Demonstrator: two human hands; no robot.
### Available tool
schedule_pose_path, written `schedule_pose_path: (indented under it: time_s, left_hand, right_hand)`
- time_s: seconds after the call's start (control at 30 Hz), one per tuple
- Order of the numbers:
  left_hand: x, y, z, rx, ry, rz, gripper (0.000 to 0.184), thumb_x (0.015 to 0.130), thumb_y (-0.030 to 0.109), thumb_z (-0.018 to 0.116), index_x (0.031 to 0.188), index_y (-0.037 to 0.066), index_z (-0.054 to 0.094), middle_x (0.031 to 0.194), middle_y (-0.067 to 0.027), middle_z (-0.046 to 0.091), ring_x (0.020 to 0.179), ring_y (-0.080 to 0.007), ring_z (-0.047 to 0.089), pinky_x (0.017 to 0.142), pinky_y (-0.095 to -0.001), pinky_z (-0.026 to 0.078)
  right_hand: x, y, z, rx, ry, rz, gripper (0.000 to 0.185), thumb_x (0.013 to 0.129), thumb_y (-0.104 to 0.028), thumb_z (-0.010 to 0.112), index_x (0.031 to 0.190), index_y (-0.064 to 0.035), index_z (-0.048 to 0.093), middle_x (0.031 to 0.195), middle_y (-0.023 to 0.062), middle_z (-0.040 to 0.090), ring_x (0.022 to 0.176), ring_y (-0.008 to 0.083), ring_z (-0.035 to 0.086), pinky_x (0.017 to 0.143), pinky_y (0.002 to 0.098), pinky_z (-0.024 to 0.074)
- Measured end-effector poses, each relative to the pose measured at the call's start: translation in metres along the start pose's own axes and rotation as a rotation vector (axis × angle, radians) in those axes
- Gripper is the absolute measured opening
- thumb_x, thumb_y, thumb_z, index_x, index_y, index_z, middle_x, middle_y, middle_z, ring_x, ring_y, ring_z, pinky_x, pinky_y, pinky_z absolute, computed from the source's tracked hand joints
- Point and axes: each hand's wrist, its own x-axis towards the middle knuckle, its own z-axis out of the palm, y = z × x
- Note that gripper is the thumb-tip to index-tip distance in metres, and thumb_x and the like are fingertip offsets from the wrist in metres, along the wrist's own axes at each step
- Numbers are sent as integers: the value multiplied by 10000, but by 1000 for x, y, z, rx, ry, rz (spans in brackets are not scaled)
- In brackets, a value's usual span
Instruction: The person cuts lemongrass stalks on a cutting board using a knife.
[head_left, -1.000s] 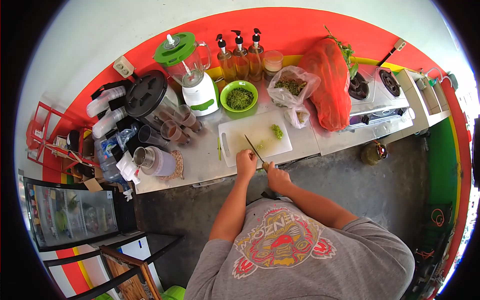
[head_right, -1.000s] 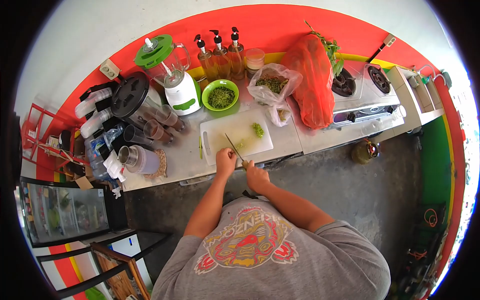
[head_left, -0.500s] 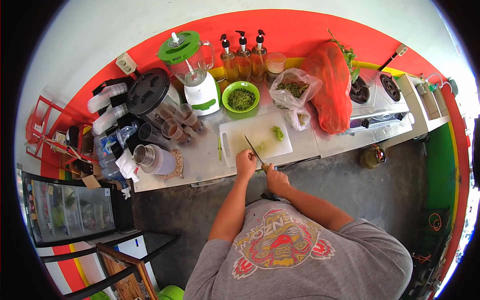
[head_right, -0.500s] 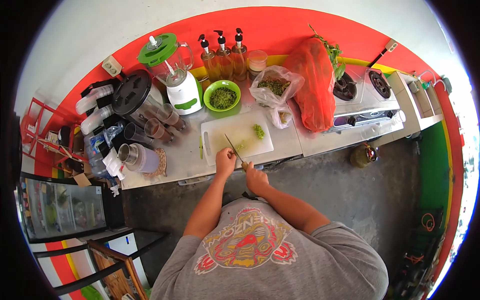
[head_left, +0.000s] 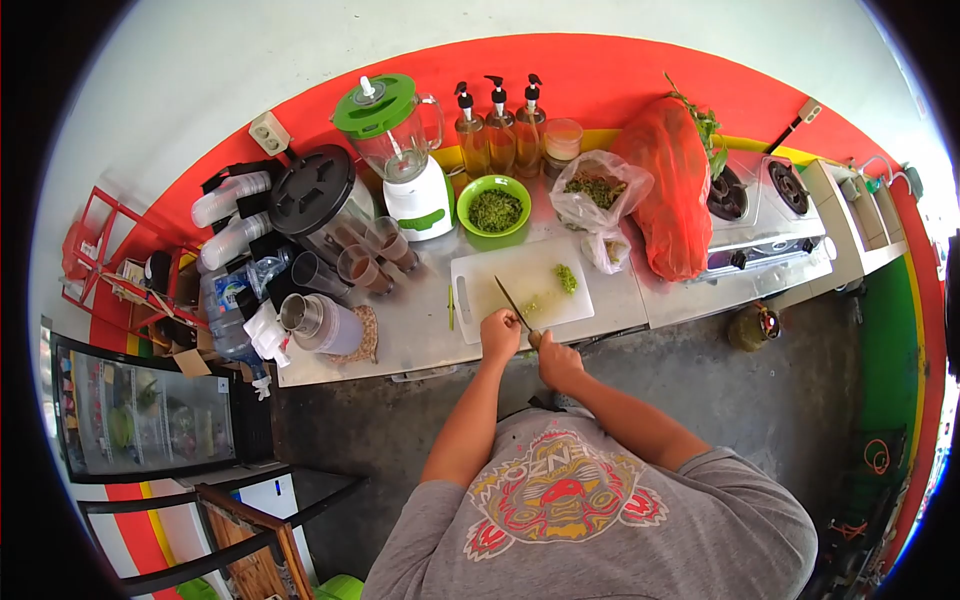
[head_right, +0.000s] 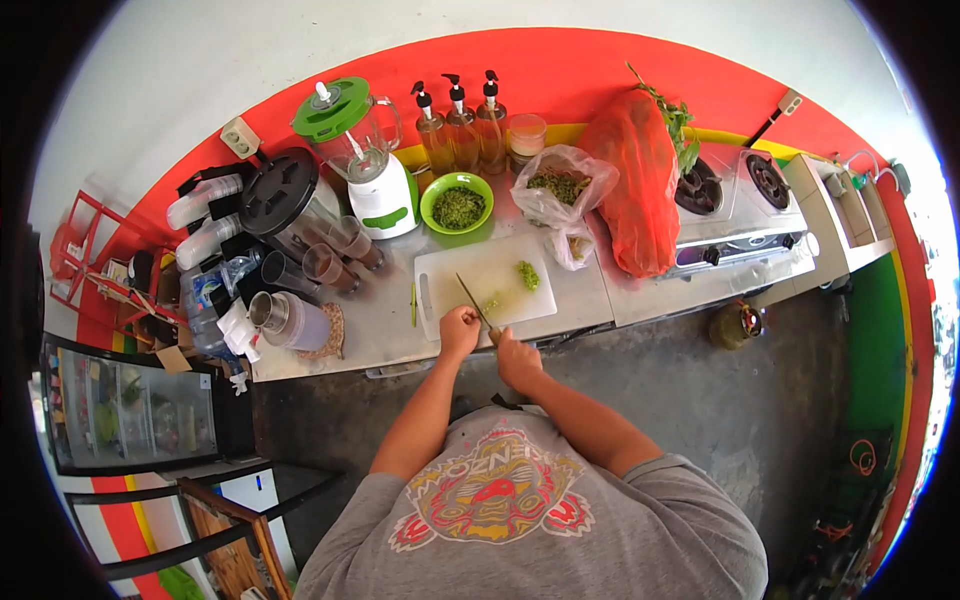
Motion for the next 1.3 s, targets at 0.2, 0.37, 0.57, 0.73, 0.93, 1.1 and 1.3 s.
schedule_pose_path:
  time_s: [0.2, 0.37, 0.57, 0.73, 0.93, 1.1, 1.3]
  left_hand:
    - [-5, 8, -1, 45, 28, 61, 41, 765, 26, 661, 749, -6, 682, 631, -161, 636, 598, -303, 639, 596, -408, 490]
    - [-5, 8, 0, 92, 59, 147, 55, 756, 13, 643, 722, -18, 673, 617, -176, 611, 584, -335, 612, 593, -439, 479]
    - [-13, -7, -4, 37, 92, 195, 39, 790, 28, 664, 787, -2, 690, 688, -169, 639, 641, -338, 617, 635, -432, 492]
    - [-32, -30, -29, 43, 124, 157, 63, 845, 41, 682, 898, 23, 710, 786, -145, 656, 738, -303, 617, 698, -420, 500]
    - [-41, -33, -56, -11, 115, 100, 62, 847, 41, 694, 903, 18, 706, 796, -113, 650, 745, -262, 597, 710, -400, 495]
    - [-43, -35, -65, -32, 60, 113, 68, 851, 45, 694, 913, 20, 704, 798, -105, 648, 756, -250, 585, 717, -391, 489]
    - [-40, -36, -82, -84, -31, 83, 68, 847, 54, 700, 896, 6, 702, 812, -112, 661, 735, -244, 610, 704, -381, 504]
  right_hand:
    - [-7, -5, -23, -47, -7, -22, 352, 872, -101, 616, 1145, 16, 428, 954, 253, 715, 903, 417, 724, 794, 498, 584]
    - [-13, 2, 9, -59, 46, 2, 298, 898, -105, 605, 1136, 0, 460, 932, 222, 729, 879, 372, 741, 737, 450, 604]
    - [5, -4, -14, -5, 74, -70, 320, 893, -101, 577, 1147, 22, 427, 907, 268, 708, 868, 445, 715, 754, 515, 582]
    - [-6, 2, 10, 62, 94, -40, 377, 880, -165, 610, 1156, 13, 423, 925, 292, 697, 877, 457, 706, 772, 536, 574]
    - [-8, 31, 8, 11, 37, 24, 451, 863, -221, 644, 1195, -18, 416, 951, 283, 698, 904, 464, 695, 807, 563, 554]
    - [-3, 48, -13, 0, 92, 124, 470, 856, -215, 657, 1204, -15, 413, 975, 291, 693, 941, 470, 683, 843, 559, 541]
    - [6, 44, -23, 47, 175, 213, 482, 843, -199, 669, 1206, -4, 417, 996, 305, 686, 962, 486, 671, 851, 569, 534]
